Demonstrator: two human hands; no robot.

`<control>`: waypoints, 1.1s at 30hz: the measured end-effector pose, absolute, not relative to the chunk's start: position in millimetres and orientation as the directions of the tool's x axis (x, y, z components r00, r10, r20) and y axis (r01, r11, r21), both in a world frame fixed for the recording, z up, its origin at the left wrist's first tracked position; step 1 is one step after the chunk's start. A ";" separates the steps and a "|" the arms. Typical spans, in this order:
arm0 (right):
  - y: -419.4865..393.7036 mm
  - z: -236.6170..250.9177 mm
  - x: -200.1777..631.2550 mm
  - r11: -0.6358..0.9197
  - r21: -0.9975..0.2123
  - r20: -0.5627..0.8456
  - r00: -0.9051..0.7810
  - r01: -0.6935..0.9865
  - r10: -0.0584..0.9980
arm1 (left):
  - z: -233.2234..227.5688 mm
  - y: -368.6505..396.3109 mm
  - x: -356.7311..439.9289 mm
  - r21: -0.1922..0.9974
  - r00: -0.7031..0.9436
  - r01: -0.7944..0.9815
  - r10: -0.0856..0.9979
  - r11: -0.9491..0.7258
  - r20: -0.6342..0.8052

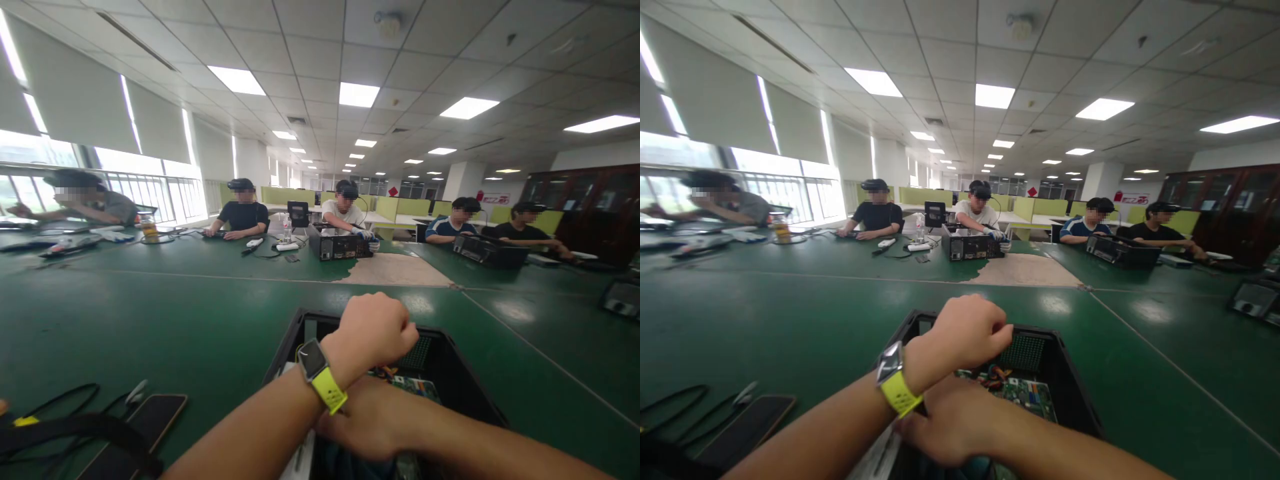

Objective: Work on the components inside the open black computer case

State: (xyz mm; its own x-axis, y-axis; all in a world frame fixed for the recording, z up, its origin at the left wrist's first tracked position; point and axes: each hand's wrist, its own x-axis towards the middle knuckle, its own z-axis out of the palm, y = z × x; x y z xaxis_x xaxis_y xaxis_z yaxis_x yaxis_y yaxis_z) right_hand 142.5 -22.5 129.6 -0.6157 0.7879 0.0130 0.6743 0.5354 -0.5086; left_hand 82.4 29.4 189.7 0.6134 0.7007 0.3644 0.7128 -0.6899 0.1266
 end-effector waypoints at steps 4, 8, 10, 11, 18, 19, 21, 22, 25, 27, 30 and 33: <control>9.2 115.5 167.5 0.591 -0.285 0.028 -0.610 0.755 0.792 | 154.0 52.4 99.4 0.059 0.651 0.730 0.720 -0.681 0.241; 30.3 108.7 200.2 0.403 -0.039 -0.275 -0.398 0.914 0.875 | 133.4 70.7 81.8 0.071 0.672 0.731 0.734 -0.679 0.101; 36.8 108.3 210.1 0.347 -0.016 -0.303 -0.335 0.938 0.892 | 130.8 74.1 72.9 0.080 0.697 0.714 0.717 -0.696 0.013; 39.8 108.2 213.7 0.322 -0.004 -0.308 -0.308 0.947 0.900 | 129.8 74.6 70.0 0.083 0.707 0.706 0.706 -0.703 -0.040; 57.5 99.7 224.5 0.165 0.070 -0.250 -0.143 0.984 0.958 | 116.9 69.6 74.6 0.070 0.701 0.666 0.591 -0.743 -0.399; 58.9 97.8 223.9 0.154 0.074 -0.234 -0.133 0.985 0.963 | 115.0 68.9 77.0 0.075 0.703 0.655 0.570 -0.752 -0.426; 61.6 94.5 221.8 0.144 0.086 -0.206 -0.124 0.986 0.971 | 111.0 68.0 82.1 0.099 0.708 0.635 0.526 -0.766 -0.471; 63.3 93.2 220.8 0.147 0.090 -0.194 -0.128 0.985 0.973 | 108.9 68.1 84.9 0.114 0.712 0.626 0.507 -0.771 -0.486; 70.5 90.3 219.6 0.174 0.097 -0.179 -0.154 0.980 0.972 | 104.0 72.5 92.3 0.157 0.725 0.609 0.465 -0.777 -0.508; 75.8 88.7 220.8 0.190 0.107 -0.178 -0.169 0.976 0.969 | 104.1 79.8 93.9 0.185 0.729 0.605 0.446 -0.774 -0.519; 81.6 87.3 223.5 0.218 0.127 -0.198 -0.191 0.968 0.962 | 110.3 93.6 88.9 0.245 0.738 0.595 0.399 -0.765 -0.545; 83.7 86.6 221.6 0.292 0.127 -0.245 -0.256 0.948 0.935 | 114.3 101.4 83.3 0.330 0.743 0.578 0.313 -0.746 -0.591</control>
